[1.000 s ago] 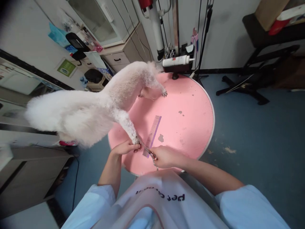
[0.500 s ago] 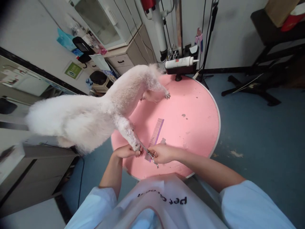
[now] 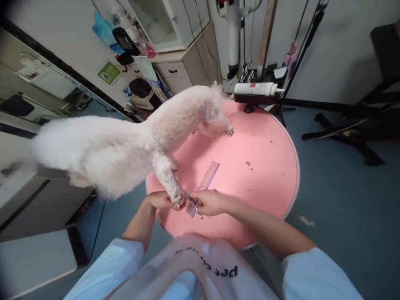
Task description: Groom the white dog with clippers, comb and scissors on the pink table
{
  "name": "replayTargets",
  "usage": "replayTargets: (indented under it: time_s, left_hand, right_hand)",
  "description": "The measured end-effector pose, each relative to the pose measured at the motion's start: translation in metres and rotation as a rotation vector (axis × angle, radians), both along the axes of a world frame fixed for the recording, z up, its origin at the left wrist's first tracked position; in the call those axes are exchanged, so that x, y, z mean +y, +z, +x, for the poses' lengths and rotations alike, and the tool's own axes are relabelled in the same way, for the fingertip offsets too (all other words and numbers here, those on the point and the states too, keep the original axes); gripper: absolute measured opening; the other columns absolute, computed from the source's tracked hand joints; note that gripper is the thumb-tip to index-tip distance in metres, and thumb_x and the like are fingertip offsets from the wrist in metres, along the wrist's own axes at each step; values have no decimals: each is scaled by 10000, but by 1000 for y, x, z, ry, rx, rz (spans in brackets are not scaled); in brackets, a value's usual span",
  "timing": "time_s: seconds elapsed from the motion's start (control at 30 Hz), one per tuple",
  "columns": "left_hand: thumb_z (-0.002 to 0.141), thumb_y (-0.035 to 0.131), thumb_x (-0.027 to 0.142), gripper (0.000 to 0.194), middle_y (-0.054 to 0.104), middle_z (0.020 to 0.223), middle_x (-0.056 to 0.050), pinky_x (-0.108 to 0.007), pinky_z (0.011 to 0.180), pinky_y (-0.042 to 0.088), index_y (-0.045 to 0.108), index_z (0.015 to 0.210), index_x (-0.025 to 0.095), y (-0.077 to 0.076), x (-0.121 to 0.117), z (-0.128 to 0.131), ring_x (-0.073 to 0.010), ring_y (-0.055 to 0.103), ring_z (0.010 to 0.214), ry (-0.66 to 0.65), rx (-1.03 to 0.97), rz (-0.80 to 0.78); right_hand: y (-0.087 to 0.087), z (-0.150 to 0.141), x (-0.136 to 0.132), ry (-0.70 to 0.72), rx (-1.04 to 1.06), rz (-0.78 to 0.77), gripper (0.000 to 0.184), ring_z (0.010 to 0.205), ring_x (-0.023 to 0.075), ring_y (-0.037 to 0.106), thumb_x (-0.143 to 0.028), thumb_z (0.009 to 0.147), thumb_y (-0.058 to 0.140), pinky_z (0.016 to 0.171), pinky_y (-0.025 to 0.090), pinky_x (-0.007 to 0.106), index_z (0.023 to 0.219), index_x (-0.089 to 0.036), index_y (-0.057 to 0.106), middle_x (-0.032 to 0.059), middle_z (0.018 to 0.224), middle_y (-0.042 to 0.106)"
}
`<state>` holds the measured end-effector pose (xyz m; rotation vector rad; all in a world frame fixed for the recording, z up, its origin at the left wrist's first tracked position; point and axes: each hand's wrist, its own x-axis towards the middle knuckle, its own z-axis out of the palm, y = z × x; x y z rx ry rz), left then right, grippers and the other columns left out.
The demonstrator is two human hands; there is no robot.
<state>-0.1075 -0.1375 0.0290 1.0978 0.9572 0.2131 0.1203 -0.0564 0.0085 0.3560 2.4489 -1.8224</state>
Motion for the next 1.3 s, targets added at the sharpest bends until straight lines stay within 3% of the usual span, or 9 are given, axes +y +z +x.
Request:
replayTargets:
  time_s: [0.17, 0.3, 0.4, 0.6, 0.73, 0.93, 1.03, 1.13, 1.3]
  left_hand:
    - [736, 701, 438, 345, 522, 719, -8, -216, 617, 414, 518, 803, 154, -6, 0, 0, -104, 480, 665, 36, 58, 54]
    - [755, 646, 333, 234, 509, 714, -6, -224, 614, 397, 527, 831, 146, -12, -2, 2, -105, 459, 656, 106, 157, 116]
    - [771, 604, 290, 175, 486, 710, -7, -231, 609, 383, 512, 798, 144, -14, -4, 4, -108, 440, 660, 165, 190, 165]
    - [766, 624, 346, 236, 455, 690, 4, -230, 587, 359, 489, 769, 152, -17, -6, 5, -107, 412, 647, 195, 196, 155]
    - [769, 653, 462, 356, 494, 730, -11, -241, 626, 390, 501, 810, 143, -20, -10, 3, -118, 457, 685, 159, 122, 82]
    - [792, 650, 511, 405, 540, 808, -45, -254, 698, 414, 484, 853, 147, -10, -24, -2, -120, 491, 745, 119, -113, -18]
    - [781, 665, 509, 411, 550, 796, -51, -254, 693, 414, 468, 817, 150, -2, -28, -5, -121, 500, 737, 107, -166, -79]
    - [771, 667, 521, 420, 556, 792, -52, -251, 691, 414, 484, 808, 145, 1, -25, -7, -124, 502, 735, 109, -56, -95]
    - [754, 662, 497, 371, 558, 717, -23, -275, 745, 431, 540, 756, 146, -6, -15, -9, -145, 499, 749, 85, 353, 47]
  right_hand:
    - [12, -3, 3, -53, 42, 68, 230, 699, 124, 559, -96, 720, 517, 591, 343, 208, 921, -193, 572, -7, 818, 642]
    - [23, -5, -1, -158, -36, 315, 252, 788, 184, 598, -166, 749, 550, 615, 339, 247, 1000, -189, 556, 52, 924, 662]
    - [26, -6, -5, -183, -157, 482, 323, 776, 202, 613, -81, 759, 474, 588, 301, 263, 1063, -176, 522, 71, 915, 666]
    - [28, -5, -4, -146, -207, 526, 346, 752, 197, 615, -19, 752, 433, 573, 282, 265, 1052, -175, 513, 71, 901, 663]
    - [27, -3, -1, -210, -138, 315, 230, 733, 168, 596, -50, 764, 459, 599, 322, 244, 927, -179, 557, 40, 819, 653]
    - [14, -2, -24, -426, -36, -338, 39, 553, 110, 540, -178, 741, 566, 533, 378, 216, 723, -176, 531, -37, 607, 560]
    - [13, -3, -36, -510, -46, -418, 228, 503, 99, 519, -240, 846, 463, 518, 374, 226, 627, -179, 485, -25, 555, 536]
    - [16, -7, -42, -483, -33, -419, 257, 561, 111, 541, -239, 877, 431, 520, 372, 230, 632, -180, 481, 3, 598, 567]
    - [18, -21, -50, -468, 3, -772, 80, 731, 144, 630, -141, 799, 520, 580, 478, 236, 845, -206, 522, 18, 777, 647]
